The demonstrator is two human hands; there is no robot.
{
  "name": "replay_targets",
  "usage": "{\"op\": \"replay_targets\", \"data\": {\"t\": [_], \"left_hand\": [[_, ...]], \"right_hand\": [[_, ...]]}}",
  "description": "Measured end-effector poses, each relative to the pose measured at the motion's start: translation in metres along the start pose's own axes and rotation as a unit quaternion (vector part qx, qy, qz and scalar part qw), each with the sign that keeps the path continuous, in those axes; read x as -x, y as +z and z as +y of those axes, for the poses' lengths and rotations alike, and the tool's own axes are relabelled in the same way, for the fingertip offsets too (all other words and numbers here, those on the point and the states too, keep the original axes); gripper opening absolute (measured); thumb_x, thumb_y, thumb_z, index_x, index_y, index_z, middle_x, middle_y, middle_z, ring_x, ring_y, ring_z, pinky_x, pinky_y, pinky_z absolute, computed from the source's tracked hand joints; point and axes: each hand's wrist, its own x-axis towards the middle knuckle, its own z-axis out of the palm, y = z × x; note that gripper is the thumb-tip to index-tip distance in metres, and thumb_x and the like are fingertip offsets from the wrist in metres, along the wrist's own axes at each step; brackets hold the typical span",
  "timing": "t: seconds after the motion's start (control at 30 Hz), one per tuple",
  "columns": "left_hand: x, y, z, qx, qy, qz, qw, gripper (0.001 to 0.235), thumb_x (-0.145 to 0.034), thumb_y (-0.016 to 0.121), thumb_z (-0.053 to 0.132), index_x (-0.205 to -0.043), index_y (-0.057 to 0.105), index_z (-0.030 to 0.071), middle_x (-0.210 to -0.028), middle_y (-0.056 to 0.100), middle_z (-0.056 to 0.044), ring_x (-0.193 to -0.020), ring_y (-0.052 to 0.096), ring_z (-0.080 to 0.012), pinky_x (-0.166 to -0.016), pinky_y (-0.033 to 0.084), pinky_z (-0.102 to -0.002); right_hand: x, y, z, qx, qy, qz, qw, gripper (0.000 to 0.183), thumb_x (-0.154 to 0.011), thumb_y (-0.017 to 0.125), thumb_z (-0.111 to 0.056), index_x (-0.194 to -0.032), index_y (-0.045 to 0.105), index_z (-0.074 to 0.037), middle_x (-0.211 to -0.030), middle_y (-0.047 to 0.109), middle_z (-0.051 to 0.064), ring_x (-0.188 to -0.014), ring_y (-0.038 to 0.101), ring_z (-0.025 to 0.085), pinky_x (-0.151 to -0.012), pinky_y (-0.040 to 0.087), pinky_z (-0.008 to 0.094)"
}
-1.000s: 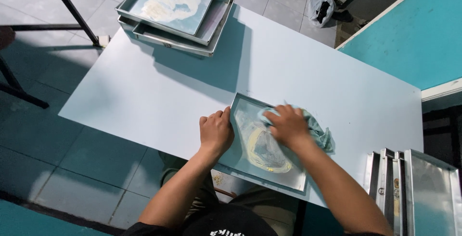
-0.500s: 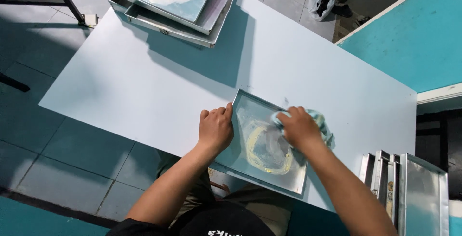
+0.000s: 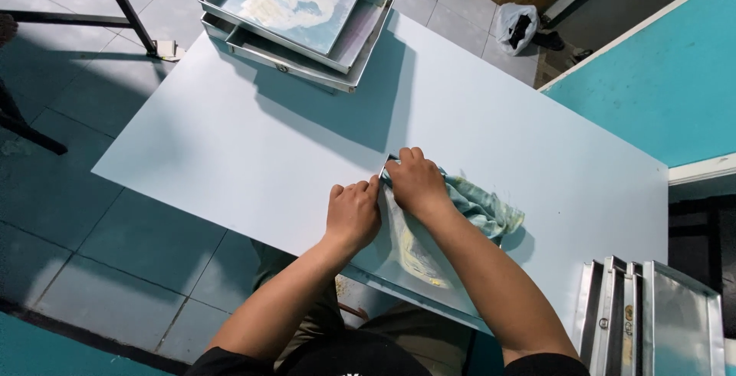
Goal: The person wipes a rectangular metal tray with a cloth, cleaning a yellowish residue from its surface. They flip the tray over to clean the other side and then place it on a stack of similar trays.
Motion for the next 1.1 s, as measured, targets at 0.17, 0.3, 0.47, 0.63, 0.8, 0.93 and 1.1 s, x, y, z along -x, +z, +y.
{"op": "replay_targets", "data": {"t": [0.17,0.3,0.47,0.63,0.8,0.93,1.1], "left_hand": [[0.002,-0.012,0.005,0.021,-0.024,0.006,0.999,0.047,-0.092,0.052,0.014,-0.138,0.058,0.01,-0.102,0.073,-0.005,-0.09,0.072,-0.0247,-0.076,0.042,-0.036],[0.004,-0.015,0.005,0.057,-0.035,0.013,0.998,0.046,-0.091,0.05,0.014,-0.136,0.059,0.011,-0.101,0.073,-0.005,-0.091,0.073,-0.0275,-0.077,0.043,-0.037],[0.007,-0.016,0.006,0.044,-0.042,0.016,0.998,0.041,-0.092,0.052,0.014,-0.133,0.062,0.013,-0.099,0.073,-0.002,-0.089,0.073,-0.0239,-0.078,0.044,-0.035],[0.007,-0.019,0.007,0.043,-0.046,0.007,0.998,0.039,-0.093,0.053,0.013,-0.131,0.062,0.015,-0.1,0.074,-0.003,-0.091,0.073,-0.0239,-0.08,0.045,-0.035],[0.007,-0.024,0.008,0.039,-0.047,-0.026,0.998,0.041,-0.095,0.048,0.01,-0.134,0.06,0.014,-0.103,0.074,-0.004,-0.092,0.073,-0.024,-0.083,0.045,-0.036],[0.005,-0.014,0.005,0.025,-0.032,-0.02,0.999,0.041,-0.095,0.05,0.01,-0.135,0.06,0.013,-0.103,0.074,-0.005,-0.093,0.073,-0.0239,-0.083,0.046,-0.037],[0.004,-0.014,0.002,0.028,-0.022,-0.034,0.999,0.046,-0.095,0.046,0.009,-0.139,0.057,0.008,-0.106,0.074,-0.007,-0.093,0.073,-0.0253,-0.081,0.044,-0.036]], "right_hand": [[0.006,-0.026,-0.004,-0.004,-0.01,-0.039,0.999,0.022,-0.092,0.053,-0.005,-0.089,0.07,-0.018,-0.088,0.058,0.006,-0.088,0.062,0.026,-0.067,0.054,0.036],[0.027,-0.035,-0.002,0.01,-0.047,-0.035,0.998,0.025,-0.092,0.055,-0.006,-0.094,0.073,-0.022,-0.094,0.059,0.009,-0.094,0.062,0.032,-0.071,0.053,0.041],[0.069,-0.024,0.038,0.066,0.019,-0.109,0.992,0.026,-0.094,0.054,-0.012,-0.087,0.075,-0.024,-0.096,0.062,0.005,-0.097,0.061,0.028,-0.077,0.053,0.04],[0.128,-0.012,0.09,0.081,0.079,-0.146,0.983,0.023,-0.094,0.058,-0.023,-0.089,0.08,-0.021,-0.094,0.061,0.009,-0.096,0.061,0.031,-0.077,0.055,0.047],[0.152,-0.027,0.098,0.032,0.166,-0.238,0.956,0.041,-0.095,0.052,-0.01,-0.123,0.077,-0.026,-0.12,0.062,0.012,-0.116,0.058,0.032,-0.087,0.055,0.045],[0.135,-0.008,0.097,0.027,0.164,-0.219,0.962,0.043,-0.093,0.05,-0.01,-0.122,0.076,-0.028,-0.123,0.061,0.012,-0.121,0.057,0.033,-0.092,0.053,0.046],[0.1,0.002,0.078,0.057,0.124,-0.141,0.981,0.037,-0.095,0.05,-0.007,-0.117,0.076,-0.022,-0.113,0.062,0.009,-0.114,0.06,0.03,-0.09,0.053,0.044]]}}
